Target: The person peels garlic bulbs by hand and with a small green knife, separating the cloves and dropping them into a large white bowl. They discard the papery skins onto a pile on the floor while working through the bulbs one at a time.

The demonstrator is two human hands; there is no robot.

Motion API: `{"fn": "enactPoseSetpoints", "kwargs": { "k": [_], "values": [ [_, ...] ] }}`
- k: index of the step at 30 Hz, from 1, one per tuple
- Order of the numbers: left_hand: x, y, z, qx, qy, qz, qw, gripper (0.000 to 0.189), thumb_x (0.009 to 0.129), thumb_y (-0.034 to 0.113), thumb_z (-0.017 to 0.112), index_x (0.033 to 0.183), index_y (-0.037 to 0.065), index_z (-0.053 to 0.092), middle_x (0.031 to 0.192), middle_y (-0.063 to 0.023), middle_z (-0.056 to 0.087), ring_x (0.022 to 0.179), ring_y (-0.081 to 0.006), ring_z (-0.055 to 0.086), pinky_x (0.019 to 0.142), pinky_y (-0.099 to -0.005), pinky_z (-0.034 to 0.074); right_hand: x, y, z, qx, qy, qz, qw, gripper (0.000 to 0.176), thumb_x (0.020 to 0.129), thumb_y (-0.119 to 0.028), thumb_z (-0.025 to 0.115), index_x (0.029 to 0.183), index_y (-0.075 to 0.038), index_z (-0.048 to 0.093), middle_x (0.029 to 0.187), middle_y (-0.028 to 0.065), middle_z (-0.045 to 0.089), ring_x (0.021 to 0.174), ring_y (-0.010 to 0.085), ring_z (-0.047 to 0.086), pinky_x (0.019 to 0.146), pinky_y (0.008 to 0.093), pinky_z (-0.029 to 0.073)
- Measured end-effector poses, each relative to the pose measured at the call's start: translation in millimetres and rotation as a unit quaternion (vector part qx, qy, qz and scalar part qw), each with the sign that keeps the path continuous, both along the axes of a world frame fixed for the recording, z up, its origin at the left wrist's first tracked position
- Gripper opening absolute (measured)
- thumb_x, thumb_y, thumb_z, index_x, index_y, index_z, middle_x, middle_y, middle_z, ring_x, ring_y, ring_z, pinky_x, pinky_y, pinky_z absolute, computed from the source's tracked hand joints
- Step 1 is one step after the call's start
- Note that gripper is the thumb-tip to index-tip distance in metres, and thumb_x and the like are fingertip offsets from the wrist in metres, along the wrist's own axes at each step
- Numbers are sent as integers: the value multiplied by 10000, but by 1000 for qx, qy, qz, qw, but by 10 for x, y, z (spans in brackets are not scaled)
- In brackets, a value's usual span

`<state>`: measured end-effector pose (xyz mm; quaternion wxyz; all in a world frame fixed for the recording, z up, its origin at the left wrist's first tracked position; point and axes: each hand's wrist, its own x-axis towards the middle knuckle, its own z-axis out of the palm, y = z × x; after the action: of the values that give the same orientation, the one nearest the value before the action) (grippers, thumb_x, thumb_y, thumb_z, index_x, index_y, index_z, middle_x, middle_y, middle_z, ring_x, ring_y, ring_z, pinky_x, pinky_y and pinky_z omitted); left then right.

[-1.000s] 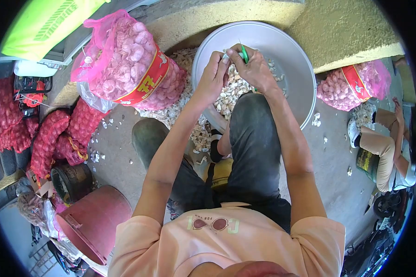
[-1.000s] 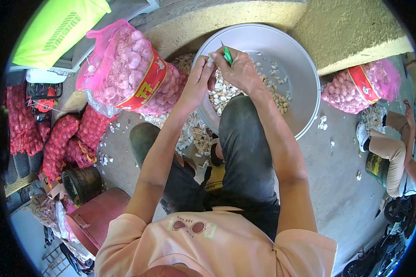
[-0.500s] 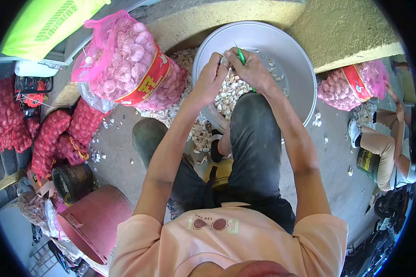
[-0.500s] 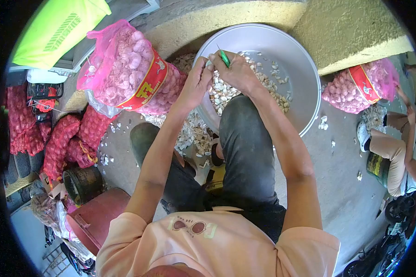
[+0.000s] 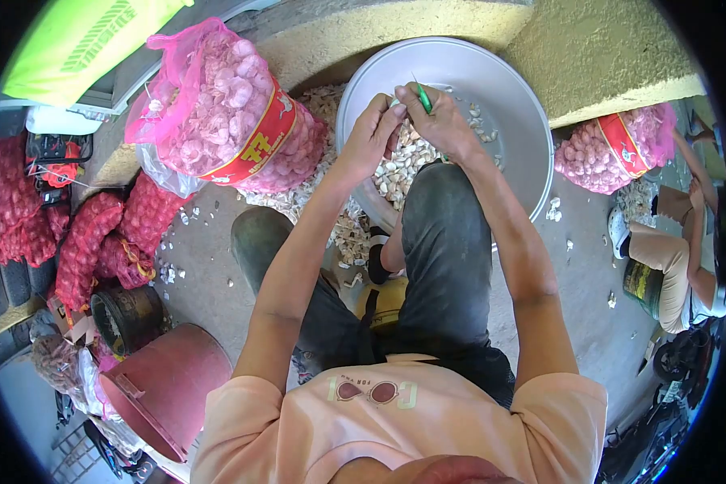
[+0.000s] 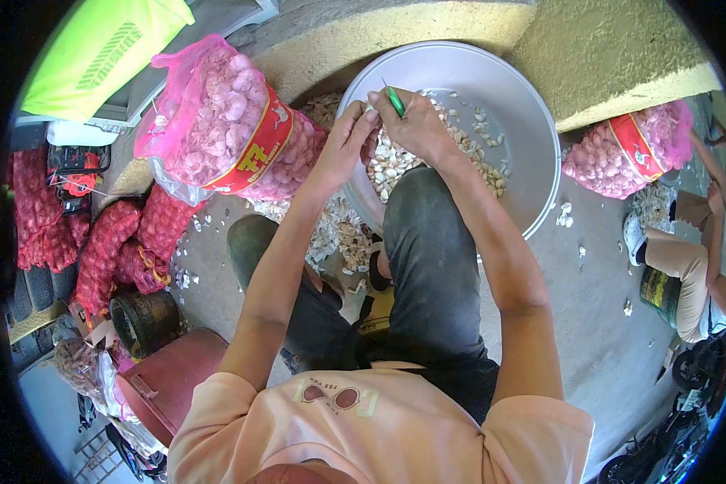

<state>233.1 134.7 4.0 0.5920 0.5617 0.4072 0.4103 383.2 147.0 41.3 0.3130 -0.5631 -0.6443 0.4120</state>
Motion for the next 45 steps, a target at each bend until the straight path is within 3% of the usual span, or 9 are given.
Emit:
{"fn": "enactPoseSetpoints", "kwargs": {
  "k": [8,10,16,22,24,32,38,40,45],
  "values": [
    [44,-47,2,44,37,4,998,301,1026,352,394,925,69,408,633,3,410,516,-68,401,448,-237,355,-4,30,-67,-59,71,-23,995,385,970,-382,512,890,-21,617,632,16,490,612,115,423,577,300,372],
    [52,-51,23,71,58,-4,996,304,1032,358,367,936,73,410,673,-1,411,548,-73,410,482,-236,373,29,60,-94,-128,100,-42,986,472,953,-444,512,1006,6,644,738,119,636,728,177,554,720,354,471],
    [78,-48,-3,41,9,6,999,332,1023,393,382,914,81,412,703,-13,414,569,-89,421,510,-251,395,1,35,82,-65,24,-26,997,472,944,-453,530,929,6,638,724,145,638,712,179,579,697,357,479],
    [27,37,-34,-74,-84,60,992,372,1015,433,376,885,92,447,674,8,401,546,-77,429,475,-228,412,-44,-9,136,-25,-37,16,999,454,945,-455,541,935,-9,631,736,131,649,716,187,598,691,365,487],
    [42,12,-34,-102,-120,87,984,404,985,489,426,912,95,479,719,8,406,562,-89,420,491,-242,391,-45,-7,100,-23,-18,24,999,443,943,-451,549,935,-15,629,738,124,651,718,183,597,690,362,486],
    [76,-25,77,-100,-128,67,984,351,1000,441,426,893,108,449,681,30,379,533,-52,380,442,-204,350,41,22,-27,-14,68,50,996,360,949,-372,566,905,-18,618,737,92,654,696,141,578,687,325,479],
    [15,-20,110,-48,-144,11,988,309,1002,394,453,887,107,436,660,44,365,527,-38,357,440,-199,341,14,-22,-4,-18,193,59,979,310,951,-328,563,830,-46,612,636,-3,536,590,79,458,547,271,404],
    [-16,-26,120,-33,-139,2,990,307,1003,389,450,886,106,433,660,45,365,529,-37,357,441,-197,340,11,-43,106,-115,246,22,962,306,947,-335,575,805,-68,620,604,-37,455,552,54,383,475,249,322],
    [-43,-59,114,-21,-116,-5,993,279,1010,360,447,898,105,427,710,37,361,560,-46,356,491,-197,338,1,-47,82,-117,253,33,960,309,951,-331,575,770,-82,607,595,-59,412,537,39,336,455,238,272]
  ]
}}
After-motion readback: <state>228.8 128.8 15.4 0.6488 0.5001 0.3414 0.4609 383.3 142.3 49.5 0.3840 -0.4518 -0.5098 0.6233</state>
